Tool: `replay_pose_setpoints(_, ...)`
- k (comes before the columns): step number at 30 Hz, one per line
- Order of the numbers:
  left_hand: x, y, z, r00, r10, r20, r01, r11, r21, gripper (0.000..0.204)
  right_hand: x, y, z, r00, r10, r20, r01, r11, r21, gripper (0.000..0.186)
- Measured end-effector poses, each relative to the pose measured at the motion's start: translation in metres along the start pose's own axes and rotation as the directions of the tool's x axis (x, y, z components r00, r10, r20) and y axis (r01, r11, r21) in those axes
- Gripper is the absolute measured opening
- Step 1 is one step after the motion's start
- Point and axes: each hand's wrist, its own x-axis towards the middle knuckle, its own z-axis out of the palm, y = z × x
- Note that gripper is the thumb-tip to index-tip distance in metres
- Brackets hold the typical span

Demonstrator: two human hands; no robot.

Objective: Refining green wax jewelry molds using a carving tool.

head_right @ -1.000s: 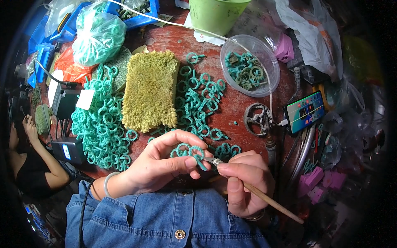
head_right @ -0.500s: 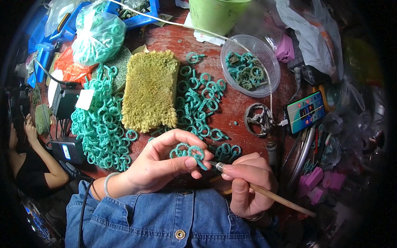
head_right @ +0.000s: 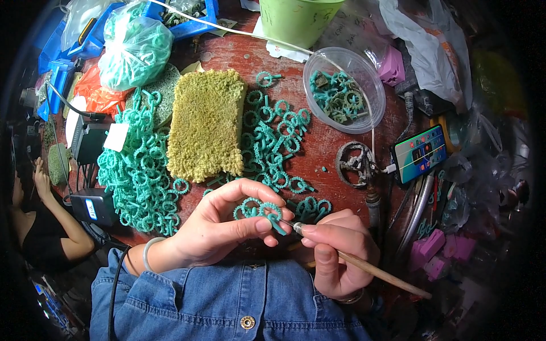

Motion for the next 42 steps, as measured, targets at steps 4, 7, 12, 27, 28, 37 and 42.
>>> replay_pose_setpoints(4,0.0,-0.0004,-0.0006,1.0,0.003,-0.001,-0.003,1.0,-0.024,0.031,-0.0012,-0.0002,-0.0027,1.0,0.005,0.017,-0.004,0.999,-0.039,0.017)
replay_pose_setpoints(7,0.0006,-0.0006,-0.001,1.0,0.013,0.01,-0.013,1.0,-0.011,0.031,-0.0007,0.0,-0.0025,1.0,-0.005,0.015,0.005,0.999,-0.048,0.016)
replay_pose_setpoints(12,0.0007,0.0004,-0.0007,1.0,0.0,0.001,0.0,1.0,-0.001,0.03,-0.0012,-0.0016,-0.0039,0.999,0.022,0.046,-0.02,0.999,-0.034,0.016)
replay_pose_setpoints(27,0.0013,-0.0004,0.0013,0.999,-0.001,-0.033,0.0,1.0,-0.031,0.031,0.0018,-0.0015,-0.0042,0.995,-0.069,0.078,0.076,0.992,-0.102,0.017)
replay_pose_setpoints(28,0.0012,-0.0006,0.0009,1.0,0.0,-0.027,0.0,0.999,-0.036,0.031,0.0017,-0.0016,-0.0041,0.995,-0.066,0.08,0.074,0.992,-0.103,0.017)
replay_pose_setpoints(37,0.001,-0.0002,0.0006,1.0,-0.01,-0.026,0.009,0.999,-0.041,0.03,0.0014,-0.0012,-0.0026,0.995,-0.07,0.07,0.077,0.992,-0.096,0.016)
replay_pose_setpoints(42,0.0003,-0.0005,0.0006,1.0,-0.021,-0.01,0.021,1.0,-0.006,0.028,-0.0027,-0.0002,-0.004,0.999,0.008,0.033,-0.007,1.0,-0.026,0.015)
